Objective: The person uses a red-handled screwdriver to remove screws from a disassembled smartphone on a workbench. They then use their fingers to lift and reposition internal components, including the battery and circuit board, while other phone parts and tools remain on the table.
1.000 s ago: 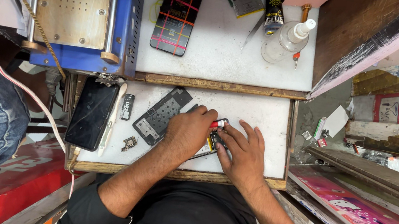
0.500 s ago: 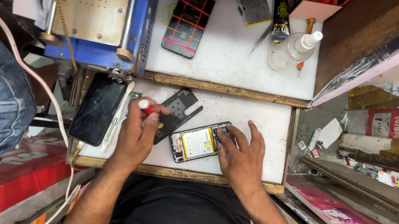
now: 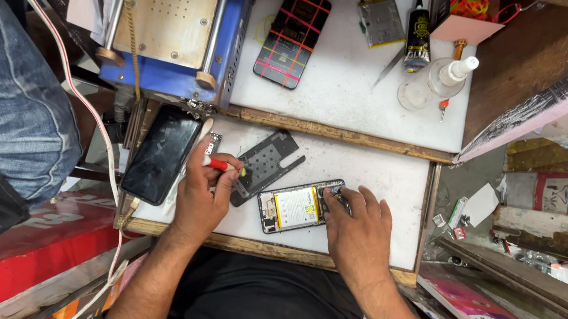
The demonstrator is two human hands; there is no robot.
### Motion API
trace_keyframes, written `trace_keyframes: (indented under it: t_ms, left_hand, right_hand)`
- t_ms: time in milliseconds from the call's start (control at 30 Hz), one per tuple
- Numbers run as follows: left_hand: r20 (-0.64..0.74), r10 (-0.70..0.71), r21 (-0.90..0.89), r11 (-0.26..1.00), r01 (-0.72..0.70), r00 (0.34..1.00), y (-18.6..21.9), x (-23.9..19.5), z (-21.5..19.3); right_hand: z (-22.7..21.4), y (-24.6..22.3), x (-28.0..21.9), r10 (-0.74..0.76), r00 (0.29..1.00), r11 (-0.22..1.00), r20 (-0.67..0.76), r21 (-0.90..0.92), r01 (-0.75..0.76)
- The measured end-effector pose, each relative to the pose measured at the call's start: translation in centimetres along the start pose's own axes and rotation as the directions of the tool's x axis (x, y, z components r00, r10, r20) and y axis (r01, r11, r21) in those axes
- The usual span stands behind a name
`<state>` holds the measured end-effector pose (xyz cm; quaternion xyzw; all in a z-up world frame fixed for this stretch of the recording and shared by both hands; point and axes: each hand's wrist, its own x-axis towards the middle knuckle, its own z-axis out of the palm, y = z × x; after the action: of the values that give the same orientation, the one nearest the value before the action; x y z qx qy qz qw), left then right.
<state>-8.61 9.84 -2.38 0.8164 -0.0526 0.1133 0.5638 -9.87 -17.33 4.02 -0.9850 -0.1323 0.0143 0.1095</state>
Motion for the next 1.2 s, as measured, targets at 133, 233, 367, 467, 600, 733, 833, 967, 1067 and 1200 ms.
trace_keyframes:
  t_ms: [133,233,367,467,600,733,833,967,1067,1200]
  left_hand:
    - [-0.032,0.059,0.084,0.995,-0.056,0.998,-0.6,-0.1,0.4]
    - [-0.042,0.059,0.101,0.993,-0.055,0.997,-1.1,-0.1,0.7]
    - [-0.036,0.131,0.169,0.978,-0.123,0.991,-1.4,0.1,0.9]
    - [-0.036,0.15,0.224,0.965,-0.139,0.988,-1.1,0.0,0.6]
    - [-0.032,0.137,0.244,0.962,-0.125,0.99,-1.1,-0.1,0.5]
    - [-0.049,0.135,0.206,0.971,-0.122,0.99,-1.4,0.1,1.3]
    - [-0.056,0.139,0.19,0.974,-0.126,0.989,-1.7,0.2,2.0]
    - [-0.043,0.165,0.203,0.967,-0.153,0.985,-1.9,0.7,2.6]
    - [-0.04,0.172,0.198,0.967,-0.161,0.984,-1.9,0.7,2.7]
    - [-0.067,0.052,0.123,0.991,-0.043,0.996,-2.0,0.6,2.7]
  right_hand:
    - [-0.2,0.1,0.2,0.003,1.0,0.999,0.001,0.055,-0.003]
    - [-0.1,0.3,0.3,0.009,1.0,0.997,0.007,0.078,-0.009]
    - [-0.1,0.4,0.5,0.016,1.0,0.994,0.005,0.104,-0.016]
    - [-0.3,0.5,0.6,0.02,1.0,0.991,-0.001,0.133,-0.019]
    - [-0.2,0.9,0.8,0.023,1.0,0.988,0.002,0.155,-0.023]
    - [-0.2,0.9,1.0,0.023,1.0,0.986,-0.001,0.163,-0.023]
    - [-0.3,0.9,0.9,0.02,1.0,0.985,-0.005,0.174,-0.019]
    - [-0.2,1.0,0.9,0.033,0.999,0.981,-0.02,0.194,-0.029]
    - [-0.1,1.1,0.7,0.039,0.999,0.979,-0.028,0.201,-0.033]
    - [0.1,1.2,0.7,0.04,0.999,0.982,-0.012,0.185,-0.037]
